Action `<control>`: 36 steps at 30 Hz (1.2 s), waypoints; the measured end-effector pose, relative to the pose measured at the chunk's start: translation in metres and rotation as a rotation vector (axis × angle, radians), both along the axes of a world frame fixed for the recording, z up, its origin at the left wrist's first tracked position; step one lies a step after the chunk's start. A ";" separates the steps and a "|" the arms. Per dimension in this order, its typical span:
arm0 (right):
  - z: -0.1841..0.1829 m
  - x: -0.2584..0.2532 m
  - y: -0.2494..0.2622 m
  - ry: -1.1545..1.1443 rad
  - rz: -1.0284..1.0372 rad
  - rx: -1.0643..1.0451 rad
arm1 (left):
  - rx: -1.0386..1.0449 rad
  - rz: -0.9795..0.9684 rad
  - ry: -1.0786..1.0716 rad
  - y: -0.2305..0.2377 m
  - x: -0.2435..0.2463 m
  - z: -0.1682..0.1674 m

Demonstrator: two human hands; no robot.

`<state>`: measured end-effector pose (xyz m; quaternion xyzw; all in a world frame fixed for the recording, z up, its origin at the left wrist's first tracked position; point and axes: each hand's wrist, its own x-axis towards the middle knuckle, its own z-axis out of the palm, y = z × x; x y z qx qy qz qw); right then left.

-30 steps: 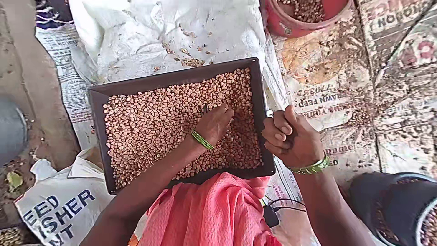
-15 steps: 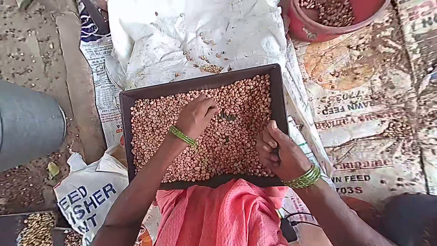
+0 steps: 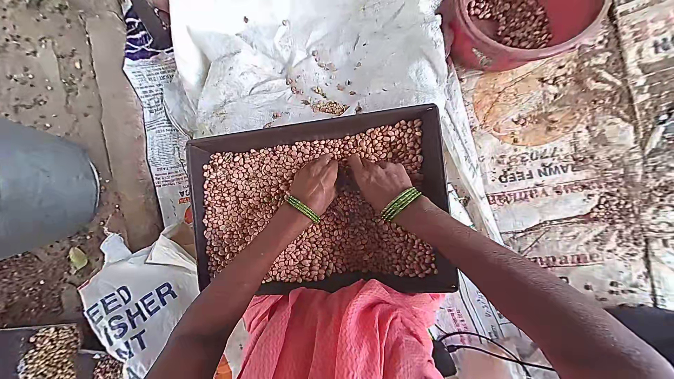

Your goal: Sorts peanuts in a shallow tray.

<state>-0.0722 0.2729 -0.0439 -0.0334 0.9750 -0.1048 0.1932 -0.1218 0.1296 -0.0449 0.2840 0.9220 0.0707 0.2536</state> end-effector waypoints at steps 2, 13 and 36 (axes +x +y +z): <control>-0.001 -0.001 -0.008 0.032 -0.021 0.047 | 0.067 0.054 -0.017 -0.006 0.001 0.000; -0.003 0.008 0.000 -0.073 -0.238 -0.375 | 0.386 0.250 0.180 -0.071 -0.010 0.037; 0.037 0.079 0.085 -0.014 -0.785 -1.652 | 0.500 -0.246 -0.473 0.003 0.116 0.043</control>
